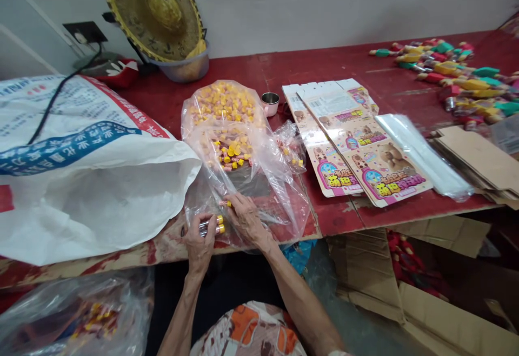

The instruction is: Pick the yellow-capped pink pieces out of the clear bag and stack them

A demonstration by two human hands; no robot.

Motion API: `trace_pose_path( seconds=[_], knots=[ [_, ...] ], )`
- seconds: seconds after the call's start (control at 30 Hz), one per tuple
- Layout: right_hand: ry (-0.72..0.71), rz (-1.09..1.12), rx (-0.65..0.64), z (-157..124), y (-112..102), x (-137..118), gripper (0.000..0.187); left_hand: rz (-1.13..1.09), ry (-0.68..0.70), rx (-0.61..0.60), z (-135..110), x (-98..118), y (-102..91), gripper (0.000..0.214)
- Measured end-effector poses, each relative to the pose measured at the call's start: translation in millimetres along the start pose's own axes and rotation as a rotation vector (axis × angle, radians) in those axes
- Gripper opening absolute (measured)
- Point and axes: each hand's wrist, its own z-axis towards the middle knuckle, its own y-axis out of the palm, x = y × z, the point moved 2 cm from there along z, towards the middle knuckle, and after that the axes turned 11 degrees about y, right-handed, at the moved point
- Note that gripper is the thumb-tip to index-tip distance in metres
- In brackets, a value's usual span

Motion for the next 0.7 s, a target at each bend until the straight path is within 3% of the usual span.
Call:
trace_pose_path(
  seconds=[0.2,0.3,0.47,0.63,0.7],
  knots=[
    [-0.012,0.064,0.120,-1,-4,0,0.024,-0.053,-0.048,0.010,0,-1,-1.6,0.039],
    [-0.036,0.031,0.119,0,-7,1,0.025,0.038,0.022,0.042,5,4,-6.0,0.039],
    [-0.067,-0.039,0.011,2,-9,1,0.024,0.180,0.219,-0.145,18,14,-3.7,0.026],
    [-0.034,0.001,0.110,-5,-15,0,0.027,0.232,0.226,-0.171,18,16,-3.3,0.019],
    [-0.047,-0.051,0.085,-8,-14,-2,0.026,0.262,0.215,-0.204,18,17,-3.0,0.018]
  ],
)
